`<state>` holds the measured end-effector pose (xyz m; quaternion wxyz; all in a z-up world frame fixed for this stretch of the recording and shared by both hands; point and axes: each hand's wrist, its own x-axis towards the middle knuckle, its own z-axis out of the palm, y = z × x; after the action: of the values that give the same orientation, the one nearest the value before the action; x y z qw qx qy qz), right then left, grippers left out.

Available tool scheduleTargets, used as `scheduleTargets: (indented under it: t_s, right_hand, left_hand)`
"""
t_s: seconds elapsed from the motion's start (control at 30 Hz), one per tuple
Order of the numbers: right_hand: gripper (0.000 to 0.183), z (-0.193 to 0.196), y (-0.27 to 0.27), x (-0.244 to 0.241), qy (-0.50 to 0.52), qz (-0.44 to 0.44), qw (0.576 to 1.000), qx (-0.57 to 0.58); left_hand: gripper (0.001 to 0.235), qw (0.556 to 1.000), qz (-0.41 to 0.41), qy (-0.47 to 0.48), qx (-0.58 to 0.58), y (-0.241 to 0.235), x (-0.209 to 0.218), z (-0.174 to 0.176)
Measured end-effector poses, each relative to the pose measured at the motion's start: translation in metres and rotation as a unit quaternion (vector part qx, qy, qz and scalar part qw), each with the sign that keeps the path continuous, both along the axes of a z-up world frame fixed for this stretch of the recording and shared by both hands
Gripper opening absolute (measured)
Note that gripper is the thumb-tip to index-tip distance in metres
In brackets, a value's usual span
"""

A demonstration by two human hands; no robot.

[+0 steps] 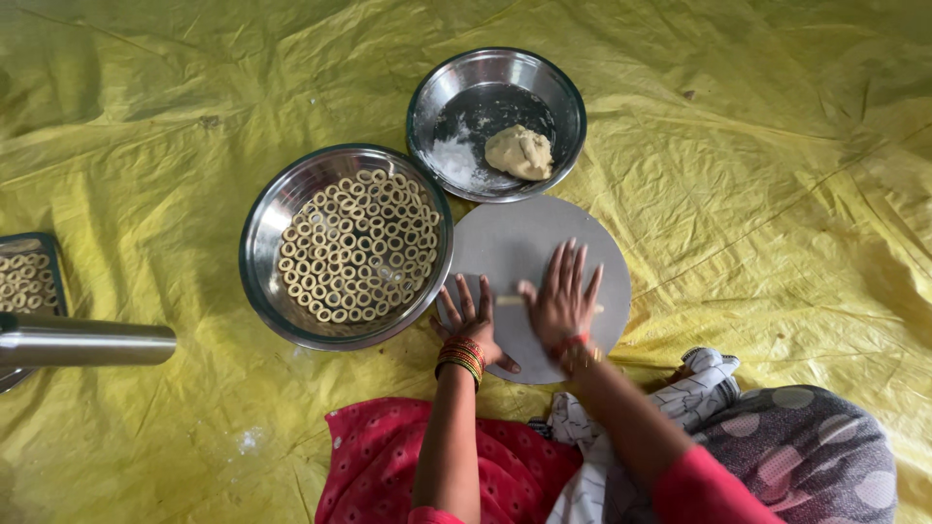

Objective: The person rolls small pieces of dough into thin ropes on a round board, then joins the ends to form rings and places them into a metal bowl. The process repeats continuously with fresh dough from a second bowl.

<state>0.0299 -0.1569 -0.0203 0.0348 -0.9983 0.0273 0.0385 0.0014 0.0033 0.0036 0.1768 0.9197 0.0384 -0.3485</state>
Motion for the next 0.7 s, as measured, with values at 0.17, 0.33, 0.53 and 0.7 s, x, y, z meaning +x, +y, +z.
scheduleTargets:
  t_s: [0.17, 0.33, 0.53, 0.7]
  right_hand:
    - [0.1, 0.023, -0.013, 0.105, 0.003, -0.06, 0.997, 0.055]
    - [0.1, 0.019, -0.009, 0.086, -0.058, -0.061, 0.993, 0.079]
    - [0.09, -0.025, -0.001, -0.044, -0.059, 0.047, 0.996, 0.044]
    - [0.038, -0.045, -0.014, -0.082, -0.162, 0.093, 0.972, 0.139]
  left_hand:
    - [0.171, 1.0, -0.008, 0.021, 0.005, -0.001, 0.003, 0.001]
    - [0.173, 1.0, -0.007, 0.006, 0.005, 0.0, 0.001, -0.003]
    - [0.175, 1.0, -0.006, -0.003, 0.008, -0.003, 0.003, -0.009]
    - [0.175, 1.0, -0.004, 0.006, 0.025, -0.004, 0.003, -0.007]
